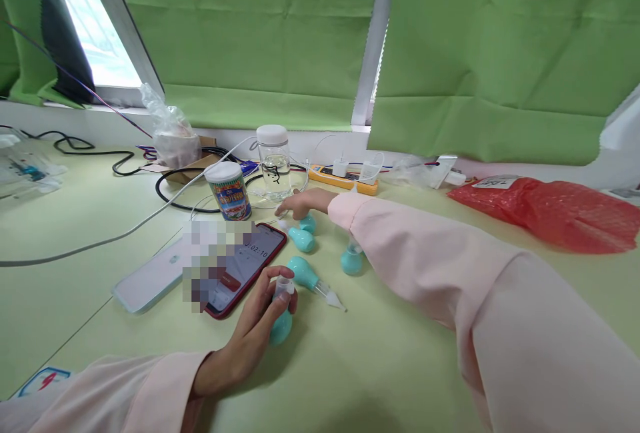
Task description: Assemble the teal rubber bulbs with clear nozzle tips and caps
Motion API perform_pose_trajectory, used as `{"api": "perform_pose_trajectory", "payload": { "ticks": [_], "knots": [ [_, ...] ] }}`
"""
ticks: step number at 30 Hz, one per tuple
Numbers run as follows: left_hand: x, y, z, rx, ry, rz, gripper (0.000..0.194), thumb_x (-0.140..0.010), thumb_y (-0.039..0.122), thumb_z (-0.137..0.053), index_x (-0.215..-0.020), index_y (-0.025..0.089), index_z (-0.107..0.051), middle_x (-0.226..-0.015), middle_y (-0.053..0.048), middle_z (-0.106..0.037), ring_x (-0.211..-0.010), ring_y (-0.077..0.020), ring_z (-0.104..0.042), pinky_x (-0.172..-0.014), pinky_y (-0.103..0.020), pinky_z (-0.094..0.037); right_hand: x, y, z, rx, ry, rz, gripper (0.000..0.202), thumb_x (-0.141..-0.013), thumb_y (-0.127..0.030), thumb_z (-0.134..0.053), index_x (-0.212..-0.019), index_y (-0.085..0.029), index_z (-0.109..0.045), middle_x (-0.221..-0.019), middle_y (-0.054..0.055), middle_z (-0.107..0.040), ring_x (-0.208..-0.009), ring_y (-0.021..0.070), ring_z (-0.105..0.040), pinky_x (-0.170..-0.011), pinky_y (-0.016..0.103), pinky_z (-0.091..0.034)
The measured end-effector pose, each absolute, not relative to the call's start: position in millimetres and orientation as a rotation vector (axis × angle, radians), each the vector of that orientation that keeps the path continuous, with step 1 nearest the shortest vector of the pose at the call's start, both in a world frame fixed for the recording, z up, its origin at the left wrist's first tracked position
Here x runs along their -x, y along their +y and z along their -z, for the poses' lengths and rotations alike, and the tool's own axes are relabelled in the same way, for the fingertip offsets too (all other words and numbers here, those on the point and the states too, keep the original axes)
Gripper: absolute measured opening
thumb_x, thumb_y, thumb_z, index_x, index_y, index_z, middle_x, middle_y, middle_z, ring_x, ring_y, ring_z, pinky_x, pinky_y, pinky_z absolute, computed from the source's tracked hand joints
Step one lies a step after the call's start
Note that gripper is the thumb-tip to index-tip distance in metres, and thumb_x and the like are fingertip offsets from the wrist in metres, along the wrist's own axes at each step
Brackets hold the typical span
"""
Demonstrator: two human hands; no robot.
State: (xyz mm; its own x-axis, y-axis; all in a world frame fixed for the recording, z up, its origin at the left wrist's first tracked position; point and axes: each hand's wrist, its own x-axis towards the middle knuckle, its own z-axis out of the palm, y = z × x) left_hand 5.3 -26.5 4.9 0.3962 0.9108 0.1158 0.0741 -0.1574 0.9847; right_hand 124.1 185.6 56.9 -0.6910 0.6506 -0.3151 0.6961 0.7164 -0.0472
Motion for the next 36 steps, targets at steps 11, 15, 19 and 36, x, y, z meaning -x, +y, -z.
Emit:
{"api": "perform_pose_trajectory", "payload": {
  "ticks": [11,15,19,36],
  "knots": [
    [-4.5,-27.5,-5.2,-1.551,0.914,-0.96,0.023,-0.088,0.037,-0.031,-0.105,0.022,-0.033,-0.069,0.002,-0.045,-0.062,-0.0119,-0.04,-0.056,-0.024,-0.032,-141.1,182.9,-77.0,-1.068,2.852,-0.03,0.044,-0.074,-0.016,-0.054,-0.117,-0.017,-0.048,-0.108,0.011,-0.049,-0.105,0.0265,-0.04,-0.086,0.038,-0.034],
    [-5.8,-29.4,-4.5,-1.579,0.956,-0.947,0.028,-0.086,0.034,-0.039,-0.109,0.024,-0.027,-0.078,0.0,-0.054,-0.072,-0.0134,-0.048,-0.064,-0.025,-0.036,-145.7,156.3,-111.2,-1.085,3.0,-0.123,0.031,-0.082,-0.018,-0.047,-0.112,-0.016,-0.05,-0.099,0.011,-0.051,-0.09,0.0202,-0.048,-0.076,0.033,-0.038],
    [-7.6,-28.2,-1.1,-1.634,0.949,-0.96,0.025,-0.079,0.033,-0.053,-0.094,0.021,-0.036,-0.086,-0.003,-0.061,-0.085,-0.0163,-0.053,-0.073,-0.027,-0.038,-148.6,87.8,-141.0,-0.874,3.304,-0.047,0.022,-0.085,-0.017,-0.042,-0.101,-0.016,-0.056,-0.086,0.006,-0.053,-0.068,0.0125,-0.051,-0.062,0.026,-0.04],
    [-7.5,-28.3,-3.2,-2.528,0.559,-0.755,0.03,-0.082,0.032,-0.049,-0.105,0.015,-0.057,-0.074,-0.006,-0.06,-0.068,-0.0155,-0.053,-0.061,-0.026,-0.042,-205.9,-78.0,8.5,-1.826,3.572,0.632,0.028,-0.078,-0.015,-0.054,-0.105,-0.023,-0.055,-0.076,0.002,-0.064,-0.066,0.0127,-0.06,-0.059,0.021,-0.049]
  ]
}}
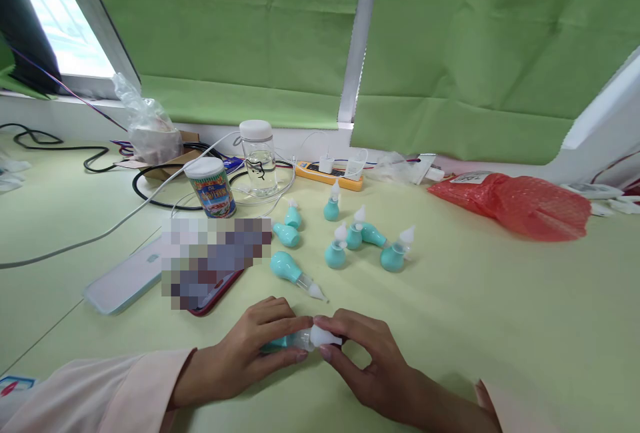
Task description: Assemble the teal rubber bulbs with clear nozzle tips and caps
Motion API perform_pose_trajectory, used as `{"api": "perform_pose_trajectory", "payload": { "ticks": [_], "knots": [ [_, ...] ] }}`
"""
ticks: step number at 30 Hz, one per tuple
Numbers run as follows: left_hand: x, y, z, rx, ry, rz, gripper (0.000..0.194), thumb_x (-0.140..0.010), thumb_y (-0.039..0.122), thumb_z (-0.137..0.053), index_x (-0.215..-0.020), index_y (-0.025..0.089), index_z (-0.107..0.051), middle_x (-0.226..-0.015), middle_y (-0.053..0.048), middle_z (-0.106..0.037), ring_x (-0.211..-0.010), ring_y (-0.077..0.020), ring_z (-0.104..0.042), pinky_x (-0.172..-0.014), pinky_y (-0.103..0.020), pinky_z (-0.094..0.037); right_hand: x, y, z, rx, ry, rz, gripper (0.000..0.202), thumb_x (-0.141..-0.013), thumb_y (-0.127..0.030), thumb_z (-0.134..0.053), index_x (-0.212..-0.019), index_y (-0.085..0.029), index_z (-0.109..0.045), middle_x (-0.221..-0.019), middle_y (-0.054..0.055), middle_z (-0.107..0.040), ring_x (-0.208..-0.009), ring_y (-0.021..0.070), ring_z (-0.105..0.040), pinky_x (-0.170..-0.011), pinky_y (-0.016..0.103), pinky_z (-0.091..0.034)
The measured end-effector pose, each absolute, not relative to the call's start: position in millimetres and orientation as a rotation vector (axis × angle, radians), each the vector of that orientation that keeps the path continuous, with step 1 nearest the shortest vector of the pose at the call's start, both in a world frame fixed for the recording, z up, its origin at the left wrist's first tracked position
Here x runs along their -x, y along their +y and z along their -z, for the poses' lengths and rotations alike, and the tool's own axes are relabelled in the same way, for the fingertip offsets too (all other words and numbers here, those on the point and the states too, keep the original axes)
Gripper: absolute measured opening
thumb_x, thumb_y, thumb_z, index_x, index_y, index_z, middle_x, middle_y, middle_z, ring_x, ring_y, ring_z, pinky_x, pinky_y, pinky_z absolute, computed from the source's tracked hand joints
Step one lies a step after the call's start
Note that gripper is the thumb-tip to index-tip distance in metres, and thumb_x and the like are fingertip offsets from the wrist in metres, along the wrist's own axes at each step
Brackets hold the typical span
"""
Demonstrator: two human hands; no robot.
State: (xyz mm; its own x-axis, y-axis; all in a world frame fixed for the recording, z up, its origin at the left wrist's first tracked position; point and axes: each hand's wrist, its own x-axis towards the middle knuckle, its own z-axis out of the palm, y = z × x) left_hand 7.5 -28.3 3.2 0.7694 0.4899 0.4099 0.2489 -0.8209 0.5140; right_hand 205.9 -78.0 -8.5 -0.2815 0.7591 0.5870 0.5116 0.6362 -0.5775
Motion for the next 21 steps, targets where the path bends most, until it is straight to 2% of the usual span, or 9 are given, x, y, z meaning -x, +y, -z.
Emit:
{"api": "perform_pose_trajectory", "payload": {
  "ticks": [4,9,17,21],
  "knots": [
    [-7.2,-26.3,-0.6,-2.523,0.659,-0.927,0.031,-0.082,0.036,-0.049,-0.099,0.013,-0.06,-0.068,-0.006,-0.06,-0.061,-0.0142,-0.053,-0.055,-0.023,-0.041,-201.9,-69.3,10.9,1.016,-1.898,-0.468,0.014,-0.077,-0.019,-0.056,-0.089,-0.019,-0.063,-0.06,0.001,-0.061,-0.055,0.0122,-0.057,-0.053,0.022,-0.048],
    [-7.5,-22.9,0.0,-2.535,0.743,-0.919,0.028,-0.082,0.034,-0.049,-0.1,0.016,-0.061,-0.067,-0.004,-0.061,-0.059,-0.0135,-0.053,-0.053,-0.023,-0.04,-197.4,-64.0,13.3,0.982,-1.731,-0.582,0.019,-0.075,-0.016,-0.058,-0.091,-0.022,-0.066,-0.063,0.002,-0.062,-0.056,0.0124,-0.057,-0.051,0.023,-0.049],
    [-7.8,-19.5,5.6,-2.456,0.789,-0.902,0.029,-0.081,0.037,-0.05,-0.1,0.019,-0.062,-0.066,-0.003,-0.061,-0.06,-0.0133,-0.054,-0.055,-0.023,-0.041,-194.6,-58.7,12.6,1.006,-1.524,-1.068,0.017,-0.074,-0.022,-0.06,-0.089,-0.021,-0.068,-0.063,0.001,-0.057,-0.052,0.0104,-0.055,-0.049,0.022,-0.049],
    [-8.3,-19.9,4.9,-2.515,0.772,-0.872,0.029,-0.081,0.036,-0.05,-0.101,0.019,-0.061,-0.067,-0.004,-0.061,-0.061,-0.0136,-0.054,-0.055,-0.023,-0.04,-195.9,-59.2,11.9,1.022,-1.51,-1.065,0.016,-0.071,-0.024,-0.063,-0.085,-0.02,-0.07,-0.062,0.002,-0.059,-0.054,0.0116,-0.055,-0.05,0.023,-0.049]
  ]
}}
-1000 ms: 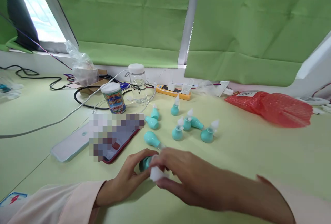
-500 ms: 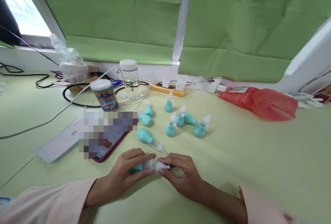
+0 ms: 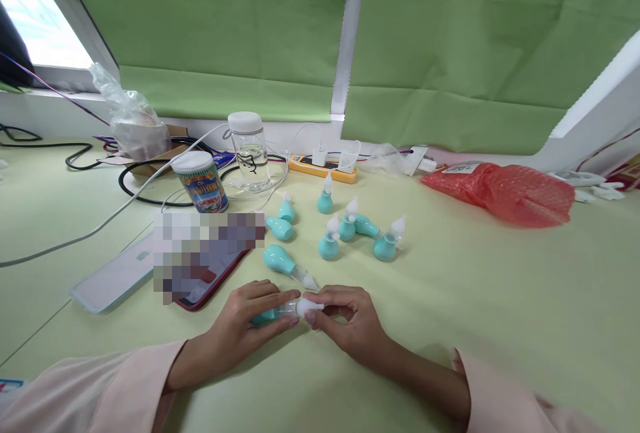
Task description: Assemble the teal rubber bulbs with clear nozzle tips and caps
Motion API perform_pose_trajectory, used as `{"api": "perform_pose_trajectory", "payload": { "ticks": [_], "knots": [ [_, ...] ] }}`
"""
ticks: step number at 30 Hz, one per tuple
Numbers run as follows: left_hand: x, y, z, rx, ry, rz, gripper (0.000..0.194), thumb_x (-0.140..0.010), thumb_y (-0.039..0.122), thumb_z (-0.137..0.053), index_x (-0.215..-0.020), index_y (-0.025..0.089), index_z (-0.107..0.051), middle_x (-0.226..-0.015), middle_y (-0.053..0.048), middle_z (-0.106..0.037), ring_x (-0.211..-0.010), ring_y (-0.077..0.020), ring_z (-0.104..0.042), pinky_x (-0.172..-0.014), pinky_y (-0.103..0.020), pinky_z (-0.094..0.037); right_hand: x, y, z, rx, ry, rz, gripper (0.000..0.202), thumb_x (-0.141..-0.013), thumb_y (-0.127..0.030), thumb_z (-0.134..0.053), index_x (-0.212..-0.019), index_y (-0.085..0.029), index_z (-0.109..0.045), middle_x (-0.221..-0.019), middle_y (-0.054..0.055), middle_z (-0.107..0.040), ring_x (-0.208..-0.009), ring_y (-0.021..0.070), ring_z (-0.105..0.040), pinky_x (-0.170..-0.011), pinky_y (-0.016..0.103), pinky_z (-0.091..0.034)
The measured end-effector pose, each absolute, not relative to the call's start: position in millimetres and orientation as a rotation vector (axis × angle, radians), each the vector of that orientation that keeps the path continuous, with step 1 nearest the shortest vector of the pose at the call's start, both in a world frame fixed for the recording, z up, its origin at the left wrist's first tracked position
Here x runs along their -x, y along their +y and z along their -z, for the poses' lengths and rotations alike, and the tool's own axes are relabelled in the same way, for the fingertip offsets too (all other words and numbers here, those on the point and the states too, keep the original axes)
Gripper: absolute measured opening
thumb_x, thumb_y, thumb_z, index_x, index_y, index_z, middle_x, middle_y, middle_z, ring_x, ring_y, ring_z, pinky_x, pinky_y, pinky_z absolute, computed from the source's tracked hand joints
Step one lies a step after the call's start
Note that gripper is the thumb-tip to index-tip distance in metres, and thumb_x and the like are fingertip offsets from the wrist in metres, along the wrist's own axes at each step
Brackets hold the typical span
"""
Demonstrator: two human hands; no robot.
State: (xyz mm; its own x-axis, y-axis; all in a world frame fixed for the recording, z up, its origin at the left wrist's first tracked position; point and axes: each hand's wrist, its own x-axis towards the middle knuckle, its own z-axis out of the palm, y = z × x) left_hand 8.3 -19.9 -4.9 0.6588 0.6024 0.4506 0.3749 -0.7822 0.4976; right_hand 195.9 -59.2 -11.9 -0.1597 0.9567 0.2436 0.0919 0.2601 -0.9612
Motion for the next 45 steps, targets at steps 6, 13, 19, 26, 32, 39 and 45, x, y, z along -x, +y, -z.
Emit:
{"api": "perform_pose_trajectory", "payload": {
  "ticks": [6,13,19,26,32,39,45],
  "knots": [
    [-9.3,-20.4,0.8,-2.555,0.765,-0.834,0.027,-0.082,0.035,-0.049,-0.098,0.017,-0.062,-0.067,-0.004,-0.061,-0.061,-0.0139,-0.053,-0.055,-0.023,-0.039,-196.4,-59.9,11.9,1.019,-1.474,-1.157,0.017,-0.069,-0.023,-0.065,-0.085,-0.019,-0.07,-0.068,0.003,-0.06,-0.055,0.0113,-0.056,-0.052,0.024,-0.05],
    [-8.5,-21.2,1.1,-2.576,0.764,-0.833,0.025,-0.082,0.034,-0.05,-0.097,0.018,-0.062,-0.067,-0.003,-0.06,-0.061,-0.0139,-0.053,-0.055,-0.024,-0.038,-197.6,-60.4,12.8,0.958,-1.499,-1.105,0.02,-0.07,-0.019,-0.063,-0.089,-0.021,-0.069,-0.071,0.002,-0.058,-0.057,0.0113,-0.057,-0.052,0.023,-0.051],
    [-8.9,-21.3,1.9,-2.631,0.739,-0.837,0.025,-0.082,0.033,-0.049,-0.095,0.016,-0.062,-0.067,-0.004,-0.062,-0.061,-0.0147,-0.054,-0.056,-0.025,-0.039,-197.2,-59.2,11.8,1.018,-1.458,-1.266,0.019,-0.068,-0.021,-0.066,-0.087,-0.02,-0.069,-0.068,0.002,-0.06,-0.052,0.01,-0.056,-0.051,0.023,-0.05],
    [-6.7,-21.8,2.7,-2.718,0.695,-1.035,0.024,-0.082,0.031,-0.049,-0.09,0.012,-0.061,-0.063,-0.004,-0.061,-0.056,-0.0137,-0.053,-0.054,-0.026,-0.039,-187.6,-59.4,8.7,1.045,-1.452,-1.273,0.018,-0.071,-0.029,-0.062,-0.082,-0.017,-0.071,-0.058,0.003,-0.062,-0.046,0.0093,-0.054,-0.046,0.021,-0.05],
    [-4.5,-26.3,2.6,-2.819,0.629,-1.181,0.019,-0.081,0.028,-0.053,-0.089,0.012,-0.059,-0.065,-0.003,-0.063,-0.057,-0.0127,-0.056,-0.056,-0.026,-0.04,-183.9,-67.3,2.3,1.062,-1.473,-1.275,0.022,-0.07,-0.032,-0.063,-0.085,-0.018,-0.071,-0.048,0.002,-0.062,-0.04,0.0092,-0.053,-0.042,0.021,-0.047],
    [-8.1,-24.9,2.6,-2.653,0.662,-1.1,0.021,-0.08,0.029,-0.053,-0.093,0.014,-0.059,-0.067,-0.004,-0.064,-0.059,-0.0138,-0.056,-0.057,-0.027,-0.042,-184.1,-62.4,1.6,1.15,-1.375,-1.338,0.024,-0.063,-0.035,-0.069,-0.078,-0.016,-0.072,-0.039,0.0,-0.057,-0.035,0.0093,-0.051,-0.038,0.02,-0.042],
    [-12.3,-25.6,-3.0,-1.958,0.905,-1.015,0.019,-0.073,0.027,-0.061,-0.088,0.017,-0.055,-0.081,-0.002,-0.063,-0.072,-0.0142,-0.057,-0.065,-0.024,-0.045,-184.8,-51.8,1.2,1.086,-1.449,-1.01,0.018,-0.067,-0.029,-0.065,-0.079,-0.017,-0.069,-0.058,0.002,-0.061,-0.048,0.0107,-0.053,-0.042,0.023,-0.047]
  ]
}}
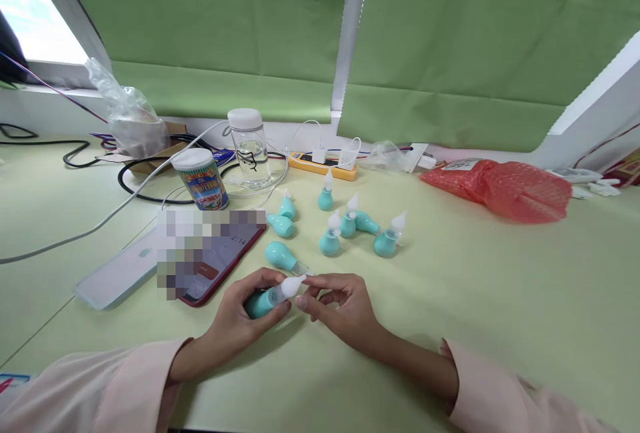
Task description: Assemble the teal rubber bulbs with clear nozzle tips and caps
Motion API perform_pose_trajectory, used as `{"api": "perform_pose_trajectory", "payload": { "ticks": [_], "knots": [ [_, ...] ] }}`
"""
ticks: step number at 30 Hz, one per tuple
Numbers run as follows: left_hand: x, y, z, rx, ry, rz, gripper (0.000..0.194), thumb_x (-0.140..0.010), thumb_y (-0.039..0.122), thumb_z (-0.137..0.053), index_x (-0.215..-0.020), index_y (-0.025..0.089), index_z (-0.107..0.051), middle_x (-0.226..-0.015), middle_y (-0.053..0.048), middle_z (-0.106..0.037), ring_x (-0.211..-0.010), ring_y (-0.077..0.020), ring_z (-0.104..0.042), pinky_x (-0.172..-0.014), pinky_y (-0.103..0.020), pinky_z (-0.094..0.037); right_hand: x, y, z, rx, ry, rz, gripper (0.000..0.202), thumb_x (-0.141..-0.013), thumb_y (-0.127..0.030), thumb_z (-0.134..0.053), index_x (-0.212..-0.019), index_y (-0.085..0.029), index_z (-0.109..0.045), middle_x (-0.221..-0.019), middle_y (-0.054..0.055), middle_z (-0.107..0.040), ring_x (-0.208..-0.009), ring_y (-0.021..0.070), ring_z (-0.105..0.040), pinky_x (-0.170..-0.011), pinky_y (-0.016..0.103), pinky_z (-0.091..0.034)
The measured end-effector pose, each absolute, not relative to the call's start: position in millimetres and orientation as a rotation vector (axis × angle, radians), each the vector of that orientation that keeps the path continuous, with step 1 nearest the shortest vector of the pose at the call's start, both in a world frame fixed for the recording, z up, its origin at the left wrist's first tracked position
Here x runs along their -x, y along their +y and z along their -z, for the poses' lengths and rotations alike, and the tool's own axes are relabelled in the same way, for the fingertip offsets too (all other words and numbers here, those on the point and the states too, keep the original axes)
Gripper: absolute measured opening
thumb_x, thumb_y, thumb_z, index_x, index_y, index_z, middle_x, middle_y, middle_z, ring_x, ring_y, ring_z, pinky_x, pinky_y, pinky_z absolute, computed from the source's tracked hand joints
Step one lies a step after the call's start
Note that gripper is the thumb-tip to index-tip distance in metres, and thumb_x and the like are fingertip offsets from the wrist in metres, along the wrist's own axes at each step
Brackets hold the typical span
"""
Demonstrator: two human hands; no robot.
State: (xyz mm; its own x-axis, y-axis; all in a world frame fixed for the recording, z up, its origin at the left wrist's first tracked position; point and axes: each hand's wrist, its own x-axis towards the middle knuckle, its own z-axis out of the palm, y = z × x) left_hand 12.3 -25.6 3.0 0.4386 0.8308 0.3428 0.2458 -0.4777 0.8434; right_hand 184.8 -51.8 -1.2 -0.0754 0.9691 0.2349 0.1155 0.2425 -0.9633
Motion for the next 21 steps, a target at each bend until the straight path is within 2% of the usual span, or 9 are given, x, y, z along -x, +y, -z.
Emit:
{"api": "perform_pose_trajectory", "payload": {
  "ticks": [2,5,9,11,15,21],
  "knots": [
    [-9.5,-25.6,-7.2,-1.866,0.879,-0.954,0.015,-0.075,0.028,-0.057,-0.082,0.015,-0.057,-0.075,-0.002,-0.061,-0.069,-0.0143,-0.056,-0.063,-0.024,-0.044,-188.0,-47.9,2.9,1.009,-1.575,-0.779,0.02,-0.07,-0.024,-0.063,-0.089,-0.019,-0.067,-0.063,0.002,-0.06,-0.055,0.0119,-0.054,-0.046,0.024,-0.047],
    [-4.8,-23.8,-10.0,-1.76,0.846,-0.895,0.023,-0.08,0.035,-0.049,-0.076,0.014,-0.058,-0.073,-0.003,-0.059,-0.069,-0.0147,-0.053,-0.061,-0.024,-0.043,-194.8,-41.8,6.8,0.991,-1.792,-0.388,0.026,-0.072,-0.02,-0.06,-0.097,-0.021,-0.062,-0.072,0.003,-0.057,-0.059,0.0117,-0.052,-0.05,0.026,-0.047],
    [-3.8,-19.9,-2.9,-1.727,0.906,-1.035,0.024,-0.083,0.036,-0.044,-0.092,0.017,-0.056,-0.086,-0.003,-0.057,-0.081,-0.0159,-0.051,-0.07,-0.024,-0.042,-200.8,-35.3,13.9,1.156,-2.097,-0.053,0.032,-0.072,-0.028,-0.059,-0.103,-0.019,-0.059,-0.09,0.008,-0.058,-0.078,0.0185,-0.054,-0.061,0.031,-0.048],
    [-5.0,-18.4,1.4,-1.741,0.941,-1.103,0.025,-0.083,0.034,-0.045,-0.102,0.021,-0.053,-0.094,-0.004,-0.053,-0.09,-0.0165,-0.048,-0.078,-0.026,-0.041,-201.7,-33.5,16.9,1.23,-2.195,-0.003,0.03,-0.075,-0.024,-0.056,-0.104,-0.018,-0.058,-0.089,0.009,-0.06,-0.081,0.02,-0.054,-0.063,0.031,-0.048],
    [-7.4,-16.3,4.1,-1.797,0.938,-1.158,0.027,-0.083,0.034,-0.046,-0.109,0.027,-0.052,-0.101,-0.004,-0.041,-0.1,-0.0163,-0.042,-0.089,-0.028,-0.035,-202.3,-32.5,15.5,1.206,-2.104,-0.068,0.02,-0.078,-0.016,-0.05,-0.096,-0.016,-0.059,-0.077,0.006,-0.06,-0.067,0.0148,-0.054,-0.057,0.026,-0.046],
    [-10.7,-8.5,0.8,-1.873,0.989,-1.126,0.028,-0.082,0.032,-0.049,-0.109,0.032,-0.053,-0.096,-0.002,-0.038,-0.098,-0.0158,-0.041,-0.089,-0.03,-0.034,-202.7,-32.0,-13.4,1.058,-1.862,-0.047,0.011,-0.078,-0.016,-0.053,-0.087,-0.017,-0.059,-0.066,0.003,-0.058,-0.054,0.0112,-0.051,-0.049,0.024,-0.044]
  ]
}}
